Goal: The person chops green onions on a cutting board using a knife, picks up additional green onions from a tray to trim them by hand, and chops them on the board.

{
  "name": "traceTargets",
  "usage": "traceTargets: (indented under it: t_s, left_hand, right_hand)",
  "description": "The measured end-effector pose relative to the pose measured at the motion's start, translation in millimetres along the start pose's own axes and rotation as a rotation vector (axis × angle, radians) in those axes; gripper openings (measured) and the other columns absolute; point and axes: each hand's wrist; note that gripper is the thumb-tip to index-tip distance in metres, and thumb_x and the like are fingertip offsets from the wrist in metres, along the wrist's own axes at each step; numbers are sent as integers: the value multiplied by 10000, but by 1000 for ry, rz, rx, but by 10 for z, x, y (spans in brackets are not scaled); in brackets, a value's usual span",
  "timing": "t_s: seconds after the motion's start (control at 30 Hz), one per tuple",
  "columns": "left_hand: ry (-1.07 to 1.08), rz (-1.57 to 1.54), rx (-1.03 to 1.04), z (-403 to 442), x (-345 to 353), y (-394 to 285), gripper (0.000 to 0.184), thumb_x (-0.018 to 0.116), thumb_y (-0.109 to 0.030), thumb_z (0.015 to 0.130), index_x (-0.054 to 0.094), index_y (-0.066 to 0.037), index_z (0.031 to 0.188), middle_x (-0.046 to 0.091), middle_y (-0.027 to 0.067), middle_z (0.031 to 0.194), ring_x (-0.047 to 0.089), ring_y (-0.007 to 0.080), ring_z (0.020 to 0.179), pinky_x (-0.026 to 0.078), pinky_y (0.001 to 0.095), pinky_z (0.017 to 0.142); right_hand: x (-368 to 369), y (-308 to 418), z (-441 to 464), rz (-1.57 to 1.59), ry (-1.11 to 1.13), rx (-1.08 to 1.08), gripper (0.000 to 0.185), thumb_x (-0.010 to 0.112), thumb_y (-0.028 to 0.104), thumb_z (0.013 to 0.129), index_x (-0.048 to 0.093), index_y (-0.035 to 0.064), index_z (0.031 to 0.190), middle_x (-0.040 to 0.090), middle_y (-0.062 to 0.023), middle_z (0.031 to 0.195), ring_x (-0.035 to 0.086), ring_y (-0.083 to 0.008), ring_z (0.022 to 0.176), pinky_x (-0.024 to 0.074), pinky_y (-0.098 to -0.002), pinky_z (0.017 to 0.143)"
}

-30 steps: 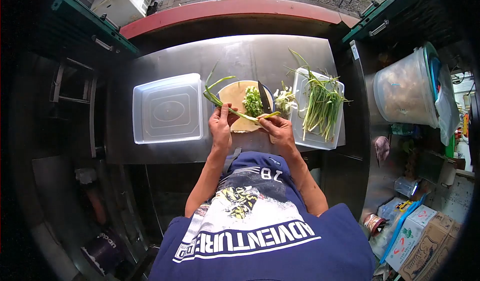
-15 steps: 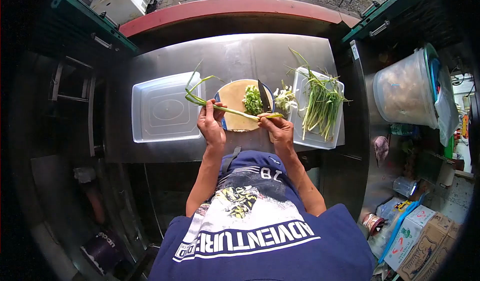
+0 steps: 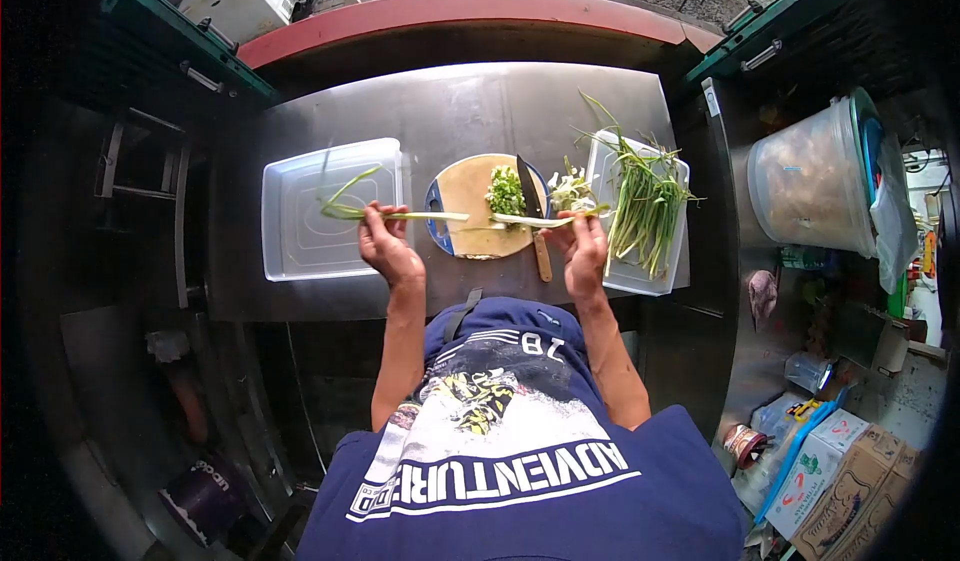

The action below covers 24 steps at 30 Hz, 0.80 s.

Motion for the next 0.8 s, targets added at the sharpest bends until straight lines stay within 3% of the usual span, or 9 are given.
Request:
traceTargets:
  t_s: [0.17, 0.27, 0.33, 0.37, 0.53, 0.6, 0.63, 0.7, 0.8]
  left_hand:
    - [10, 120, -18, 139, -154, -286, 232, 481, -248, 982, 559, -53, 1082, 581, 33, 830, 616, 160, 708, 540, 317, 704]
    - [207, 135, -207, 97, -147, -282, 265, 473, -250, 981, 557, -53, 1136, 590, 41, 856, 621, 166, 712, 543, 326, 706]
    - [287, 145, -350, -34, -83, -251, 280, 456, -237, 984, 554, -54, 1173, 602, 48, 879, 626, 170, 724, 543, 333, 705]
    - [311, 124, -402, -90, -51, -253, 287, 450, -213, 982, 547, -48, 1196, 610, 55, 896, 630, 175, 750, 534, 337, 718]
    - [376, 31, -554, -250, -21, -174, 310, 452, -231, 971, 560, -37, 1188, 608, 50, 931, 609, 170, 807, 492, 308, 735]
    - [447, -36, -645, -271, -38, -123, 328, 450, -248, 969, 563, -38, 1195, 603, 48, 951, 592, 162, 792, 470, 294, 700]
    - [455, -17, -646, -309, -4, -144, 326, 471, -212, 960, 548, -24, 1215, 599, 47, 968, 579, 145, 781, 450, 270, 658]
    - [501, 27, -633, -343, -2, -134, 332, 472, -195, 956, 537, -19, 1229, 596, 35, 955, 566, 130, 782, 445, 258, 660]
    - [552, 135, -605, -420, 74, -183, 346, 493, -157, 946, 513, 1, 1253, 590, 12, 895, 540, 93, 710, 420, 223, 610]
  right_hand:
    - [-726, 2, 526, -250, -136, -37, 198, 444, 198, 981, 517, 13, 991, 634, -101, 913, 658, -198, 756, 578, -350, 721]
    - [-925, 0, 781, -659, -103, 124, 220, 481, 181, 944, 569, -19, 966, 656, -100, 848, 665, -205, 754, 560, -346, 721]
    - [-1023, -79, 956, -1192, -75, -82, 236, 538, 165, 903, 634, -46, 950, 666, -85, 767, 672, -203, 764, 533, -315, 691]
    - [-1196, -231, 1126, -1250, -94, -195, 253, 548, 151, 864, 654, -47, 980, 682, -138, 805, 674, -238, 774, 512, -334, 697]
    - [-909, -172, 1164, -1567, -134, -188, 273, 541, 158, 839, 657, -14, 1017, 671, -215, 893, 658, -329, 858, 498, -390, 809]
    - [-610, -101, 977, -1775, -121, -519, 281, 563, 182, 852, 651, -14, 1033, 674, -188, 958, 655, -294, 918, 494, -357, 839]
    - [-452, -76, 899, -1777, -118, -518, 281, 563, 182, 852, 651, -14, 1033, 674, -188, 958, 655, -294, 918, 494, -357, 839]
    - [-113, -34, 708, -1279, 145, -355, 256, 557, 155, 849, 651, -8, 1023, 677, -159, 966, 646, -309, 903, 494, -364, 830]
    - [344, 18, 357, -1134, 306, -277, 261, 606, 203, 864, 659, -3, 1015, 681, -154, 962, 658, -252, 888, 499, -327, 797]
Point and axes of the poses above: each hand's wrist, its own z-axis towards the middle knuckle, its own x-axis out of the palm, y = z × x
